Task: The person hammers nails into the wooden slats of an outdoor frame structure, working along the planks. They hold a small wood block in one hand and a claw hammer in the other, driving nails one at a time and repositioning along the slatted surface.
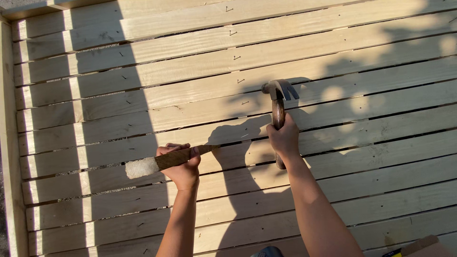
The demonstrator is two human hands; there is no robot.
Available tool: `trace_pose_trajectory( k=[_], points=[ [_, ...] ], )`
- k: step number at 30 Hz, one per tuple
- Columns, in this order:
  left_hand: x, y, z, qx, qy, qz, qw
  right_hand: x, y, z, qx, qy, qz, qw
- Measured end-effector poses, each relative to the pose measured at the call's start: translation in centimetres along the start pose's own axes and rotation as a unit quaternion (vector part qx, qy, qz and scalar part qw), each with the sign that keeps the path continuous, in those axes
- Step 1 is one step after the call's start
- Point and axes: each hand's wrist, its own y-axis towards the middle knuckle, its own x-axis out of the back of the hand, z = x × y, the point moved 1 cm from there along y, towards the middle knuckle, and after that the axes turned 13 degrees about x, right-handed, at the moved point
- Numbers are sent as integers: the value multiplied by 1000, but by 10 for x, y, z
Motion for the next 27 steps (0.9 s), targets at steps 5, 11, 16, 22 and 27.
trace_pose_trajectory(
  k=[5,11,16,22,27],
  points=[
    [-30,-30,3,-102,183,24,977,0,2,-1,-74,42,5,996],
    [-31,-37,3,-138,148,44,978,-4,-11,0,-9,-7,11,1000],
    [-27,-43,3,-176,164,33,970,0,-27,1,12,35,7,999],
    [-32,-29,4,-124,184,39,974,1,-24,-1,-116,93,31,988],
    [-35,-28,7,-97,200,21,975,1,-33,-4,-62,59,35,996]
  ],
)
